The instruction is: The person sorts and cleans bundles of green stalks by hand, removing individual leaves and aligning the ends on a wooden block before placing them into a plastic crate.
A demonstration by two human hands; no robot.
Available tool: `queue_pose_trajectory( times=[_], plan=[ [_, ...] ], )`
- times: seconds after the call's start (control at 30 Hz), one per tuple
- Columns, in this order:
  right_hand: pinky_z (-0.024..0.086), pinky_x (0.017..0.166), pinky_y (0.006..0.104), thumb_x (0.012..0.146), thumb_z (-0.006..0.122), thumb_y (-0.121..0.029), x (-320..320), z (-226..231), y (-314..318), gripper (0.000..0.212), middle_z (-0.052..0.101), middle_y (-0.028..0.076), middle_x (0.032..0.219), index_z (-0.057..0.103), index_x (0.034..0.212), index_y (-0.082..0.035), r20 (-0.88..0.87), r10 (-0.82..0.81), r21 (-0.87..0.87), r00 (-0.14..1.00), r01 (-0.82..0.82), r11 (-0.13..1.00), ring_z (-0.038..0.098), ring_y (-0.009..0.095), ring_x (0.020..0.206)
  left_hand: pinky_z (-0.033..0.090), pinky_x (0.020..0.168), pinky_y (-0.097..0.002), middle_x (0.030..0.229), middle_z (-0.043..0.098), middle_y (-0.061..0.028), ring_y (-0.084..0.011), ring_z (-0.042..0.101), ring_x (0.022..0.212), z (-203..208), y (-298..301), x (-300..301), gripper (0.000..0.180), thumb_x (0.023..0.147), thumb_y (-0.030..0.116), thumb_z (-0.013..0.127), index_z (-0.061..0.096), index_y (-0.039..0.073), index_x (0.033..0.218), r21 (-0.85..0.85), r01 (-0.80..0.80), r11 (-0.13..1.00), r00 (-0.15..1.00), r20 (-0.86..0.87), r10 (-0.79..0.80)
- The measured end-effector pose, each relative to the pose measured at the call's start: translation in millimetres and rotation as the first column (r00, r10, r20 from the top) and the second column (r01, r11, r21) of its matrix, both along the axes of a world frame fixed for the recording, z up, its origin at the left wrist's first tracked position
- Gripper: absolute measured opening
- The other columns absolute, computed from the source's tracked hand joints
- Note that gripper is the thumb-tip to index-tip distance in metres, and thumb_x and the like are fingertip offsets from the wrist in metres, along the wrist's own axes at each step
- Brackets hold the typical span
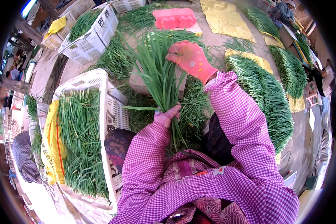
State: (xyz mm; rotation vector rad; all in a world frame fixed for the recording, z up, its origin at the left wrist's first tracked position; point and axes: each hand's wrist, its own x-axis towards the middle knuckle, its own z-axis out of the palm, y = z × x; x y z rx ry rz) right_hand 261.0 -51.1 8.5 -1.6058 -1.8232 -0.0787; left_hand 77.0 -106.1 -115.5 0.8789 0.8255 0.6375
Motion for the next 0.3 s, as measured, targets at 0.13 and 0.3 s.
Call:
queue_pose_trajectory(
  times=[0.13,0.3],
  plan=[
    [0.046,0.076,0.0373,0.079,0.062,-0.029,1.6,3.0,4.0,0.022,0.064,0.008,0.088,0.066,0.09,-0.011,-0.237,-0.072,-0.009,0.969,0.072,0.997,0.059,0.027,0.083,0.047,0.047,-0.0274,0.068,0.057,-0.0075,-0.0152,0.055,0.054,-11.8,-1.0,-5.0,0.017,0.082,0.006,0.061,0.058,-0.001,0.098,0.043,0.012,0.999,0.988,0.151,-0.018],
    [0.046,0.076,0.0355,0.083,0.059,-0.025,25.2,11.1,13.5,0.022,0.066,0.01,0.091,0.064,0.091,-0.006,-0.665,-0.267,-0.153,0.697,0.222,0.963,0.062,0.022,0.085,0.048,0.056,-0.0328,0.078,0.054,-0.0121,-0.0182,0.053,0.066,-2.4,0.3,-10.7,0.05,0.079,0.024,0.068,0.048,-0.001,0.117,0.005,0.114,0.993,0.985,0.132,-0.113]
  ],
)
